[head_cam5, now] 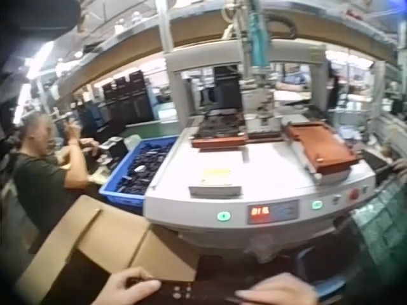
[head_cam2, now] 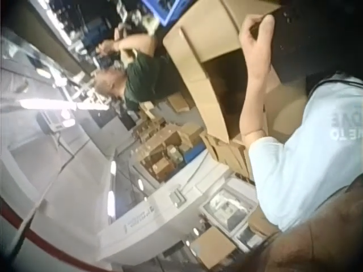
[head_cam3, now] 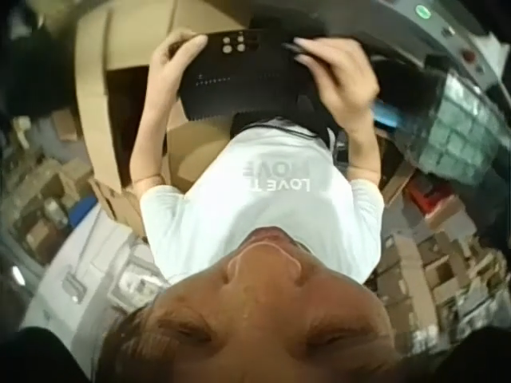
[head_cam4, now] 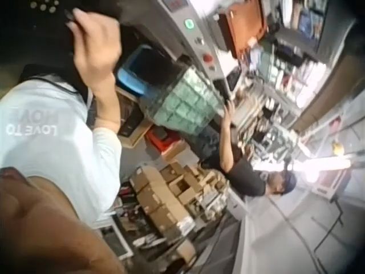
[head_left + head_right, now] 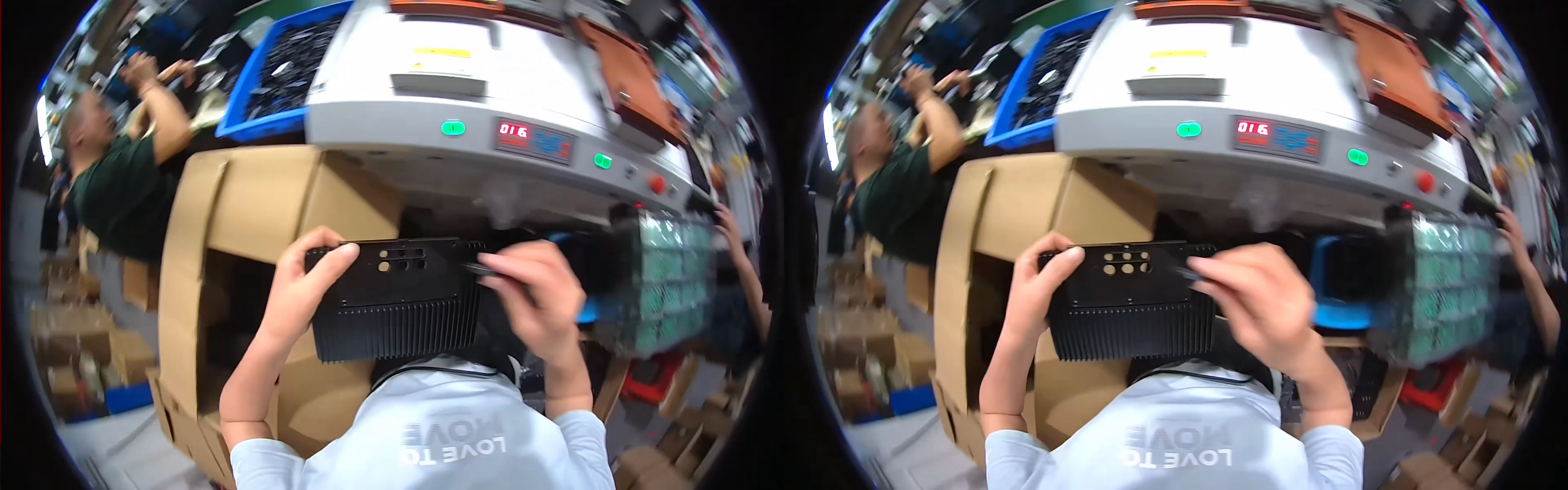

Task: The recorder is taking black electronic housings, placing them into a machine jig for assembly, and then packing the finished components into cardboard boxes.

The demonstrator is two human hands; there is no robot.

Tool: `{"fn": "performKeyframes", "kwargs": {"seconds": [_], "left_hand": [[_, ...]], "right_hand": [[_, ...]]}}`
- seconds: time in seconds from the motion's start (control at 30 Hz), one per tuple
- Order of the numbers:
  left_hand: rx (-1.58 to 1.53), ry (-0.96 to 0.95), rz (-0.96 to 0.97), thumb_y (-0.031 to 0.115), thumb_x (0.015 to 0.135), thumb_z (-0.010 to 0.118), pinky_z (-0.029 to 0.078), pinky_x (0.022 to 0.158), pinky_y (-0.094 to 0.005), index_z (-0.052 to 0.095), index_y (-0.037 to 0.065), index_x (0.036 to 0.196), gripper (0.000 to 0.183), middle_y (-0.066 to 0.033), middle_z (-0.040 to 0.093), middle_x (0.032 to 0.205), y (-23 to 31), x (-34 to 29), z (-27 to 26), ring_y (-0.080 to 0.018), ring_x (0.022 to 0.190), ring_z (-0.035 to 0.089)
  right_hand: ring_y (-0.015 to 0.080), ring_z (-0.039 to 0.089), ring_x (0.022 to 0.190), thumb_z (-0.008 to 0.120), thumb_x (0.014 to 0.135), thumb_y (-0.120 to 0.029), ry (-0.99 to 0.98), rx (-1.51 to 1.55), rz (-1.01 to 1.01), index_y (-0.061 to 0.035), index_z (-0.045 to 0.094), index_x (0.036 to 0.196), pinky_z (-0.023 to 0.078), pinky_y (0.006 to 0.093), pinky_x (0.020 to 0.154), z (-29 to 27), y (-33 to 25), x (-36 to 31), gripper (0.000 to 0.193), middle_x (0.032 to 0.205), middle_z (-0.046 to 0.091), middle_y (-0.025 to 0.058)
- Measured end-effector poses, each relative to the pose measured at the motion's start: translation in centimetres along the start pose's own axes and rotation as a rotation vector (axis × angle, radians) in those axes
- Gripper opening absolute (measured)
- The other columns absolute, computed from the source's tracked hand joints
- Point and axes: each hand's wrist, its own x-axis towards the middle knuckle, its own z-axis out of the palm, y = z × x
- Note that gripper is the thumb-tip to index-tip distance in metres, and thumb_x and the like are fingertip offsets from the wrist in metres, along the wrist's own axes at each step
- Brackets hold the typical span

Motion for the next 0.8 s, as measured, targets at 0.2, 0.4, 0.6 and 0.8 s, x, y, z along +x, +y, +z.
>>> {"fn": "performKeyframes", "kwargs": {"seconds": [0.2,0.4,0.6,0.8], "left_hand": [[0.116,-0.348,0.077,0.02,0.087,0.063,0.037,0.055,-0.0185,0.055,0.005,0.08,0.018,0.0045,0.053,0.069,-0.9,4.7,6.9,-0.0013,0.063,0.047],[0.186,-0.473,0.053,0.017,0.087,0.061,0.035,0.056,-0.0189,0.054,0.005,0.079,0.017,0.0049,0.05,0.069,-1.3,5.7,11.0,-0.001,0.065,0.044],[0.565,-0.718,0.239,0.015,0.083,0.063,0.036,0.058,-0.0235,0.056,-0.001,0.08,0.018,0.0032,0.048,0.066,-1.2,5.1,15.3,-0.0059,0.066,0.043],[-0.027,-0.888,-0.142,0.06,0.092,0.043,0.043,0.089,-0.0291,0.058,0.001,0.115,0.065,-0.008,0.06,0.108,-4.6,6.7,21.0,-0.0151,0.102,0.055]], "right_hand": [[0.0251,0.058,0.072,0.073,0.067,0.005,0.04,-0.255,-0.061,-0.0008,0.066,0.097,0.05,0.034,0.061,0.6,3.4,-2.6,0.032,0.081,0.06,0.0088],[0.0252,0.058,0.074,0.071,0.07,0.0,0.047,-0.393,-0.018,0.0,0.067,0.094,0.051,0.0332,0.061,-1.4,4.9,-5.8,0.024,0.078,0.059,0.0081],[0.0144,0.055,0.09,0.073,0.08,-0.016,-0.111,0.605,0.686,-0.0057,0.057,0.115,0.046,0.0267,0.076,-4.4,7.6,-11.0,0.04,0.099,0.055,0.0058],[0.0113,0.058,0.094,0.068,0.086,-0.015,0.358,0.686,0.791,-0.0004,0.064,0.103,0.046,0.0258,0.084,-4.5,7.8,-18.6,0.023,0.096,0.059,0.0025]]}}
